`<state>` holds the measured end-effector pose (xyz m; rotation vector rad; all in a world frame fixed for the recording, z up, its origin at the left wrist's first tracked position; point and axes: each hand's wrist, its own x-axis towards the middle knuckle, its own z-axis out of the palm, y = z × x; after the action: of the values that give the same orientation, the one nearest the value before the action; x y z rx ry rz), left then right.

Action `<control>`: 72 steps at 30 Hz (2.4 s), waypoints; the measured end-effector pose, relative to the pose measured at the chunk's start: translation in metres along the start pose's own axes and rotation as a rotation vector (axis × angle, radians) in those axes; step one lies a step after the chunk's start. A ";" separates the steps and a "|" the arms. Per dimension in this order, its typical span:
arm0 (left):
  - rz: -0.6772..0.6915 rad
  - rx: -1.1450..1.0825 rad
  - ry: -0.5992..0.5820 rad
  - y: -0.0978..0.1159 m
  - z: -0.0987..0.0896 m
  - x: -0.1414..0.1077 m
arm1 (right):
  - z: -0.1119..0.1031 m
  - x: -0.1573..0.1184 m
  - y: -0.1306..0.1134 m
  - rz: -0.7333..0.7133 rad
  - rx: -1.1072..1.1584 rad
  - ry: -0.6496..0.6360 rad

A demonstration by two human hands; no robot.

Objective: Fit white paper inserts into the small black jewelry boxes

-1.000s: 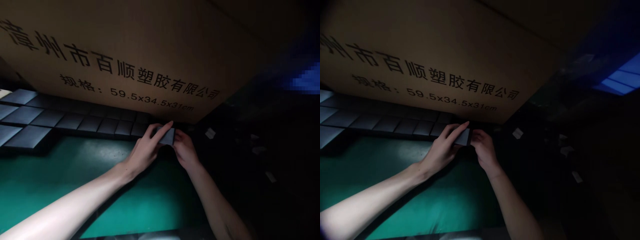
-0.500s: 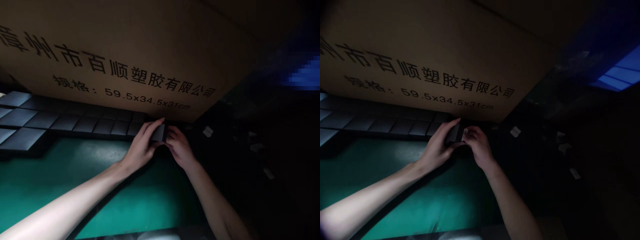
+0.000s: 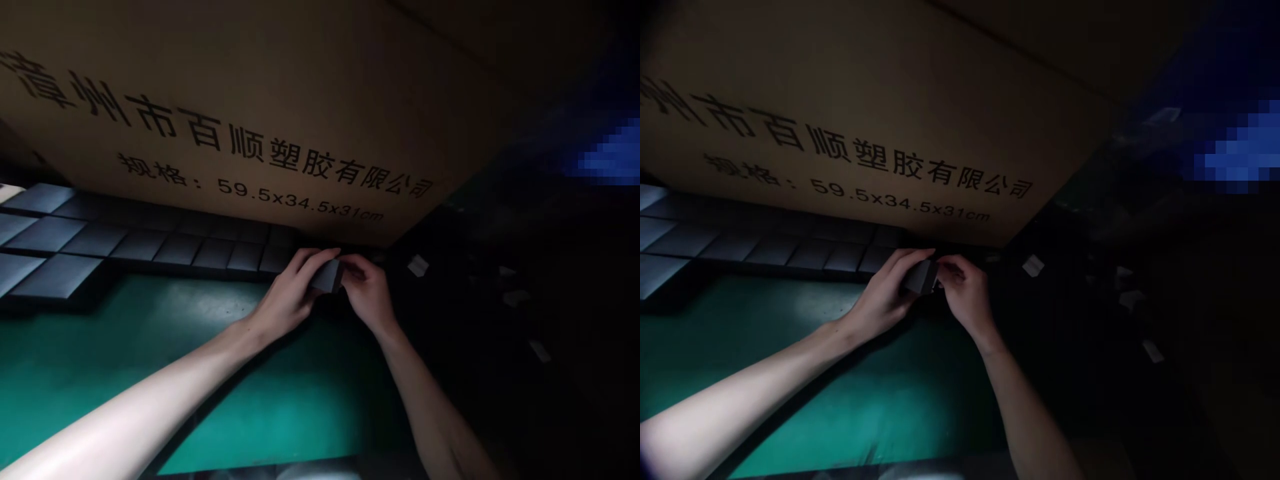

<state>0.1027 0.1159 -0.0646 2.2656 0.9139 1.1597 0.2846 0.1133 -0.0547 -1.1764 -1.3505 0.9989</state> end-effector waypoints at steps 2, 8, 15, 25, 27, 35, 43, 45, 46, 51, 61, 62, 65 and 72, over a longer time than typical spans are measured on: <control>-0.007 -0.009 -0.017 0.000 0.000 0.000 | -0.003 0.002 0.001 0.050 0.020 -0.028; 0.028 -0.047 -0.019 -0.001 -0.001 0.001 | -0.007 0.006 0.004 0.170 0.125 -0.067; -0.003 -0.071 0.060 0.000 -0.002 0.001 | -0.004 0.005 0.007 0.222 0.196 -0.046; -0.288 -0.448 0.046 0.003 -0.003 0.009 | -0.008 0.005 0.004 0.167 0.191 -0.194; -0.342 -0.461 0.013 0.006 -0.006 0.010 | -0.010 0.004 0.001 0.152 0.142 -0.213; -0.454 -0.591 -0.029 0.013 -0.013 0.013 | -0.017 0.004 -0.003 0.147 0.184 -0.272; -0.430 -0.558 -0.063 0.013 -0.015 0.013 | -0.018 0.000 -0.004 0.090 0.149 -0.279; -0.440 -0.561 -0.055 0.013 -0.013 0.013 | -0.016 0.000 -0.004 0.077 0.141 -0.270; -0.456 -0.583 -0.036 0.014 -0.012 0.013 | -0.014 0.000 -0.004 0.083 0.143 -0.261; -0.596 -0.782 0.092 0.015 0.001 0.009 | -0.011 0.003 -0.005 0.064 0.158 -0.160; -0.876 -1.070 -0.181 0.036 0.002 0.002 | -0.158 0.024 0.050 -0.285 -0.841 0.693; -0.867 -1.047 -0.199 0.036 0.001 0.003 | -0.177 0.023 0.061 -0.250 -0.976 0.717; -0.837 -0.970 -0.246 0.033 -0.002 0.004 | -0.224 0.013 0.086 -0.138 -1.214 0.744; -0.784 -0.854 -0.334 0.027 0.000 0.008 | -0.305 -0.012 0.081 0.093 -1.498 0.763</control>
<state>0.1160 0.1027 -0.0430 1.1756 0.8222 0.5963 0.5972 0.1035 -0.1010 -2.3417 -1.2783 -0.6751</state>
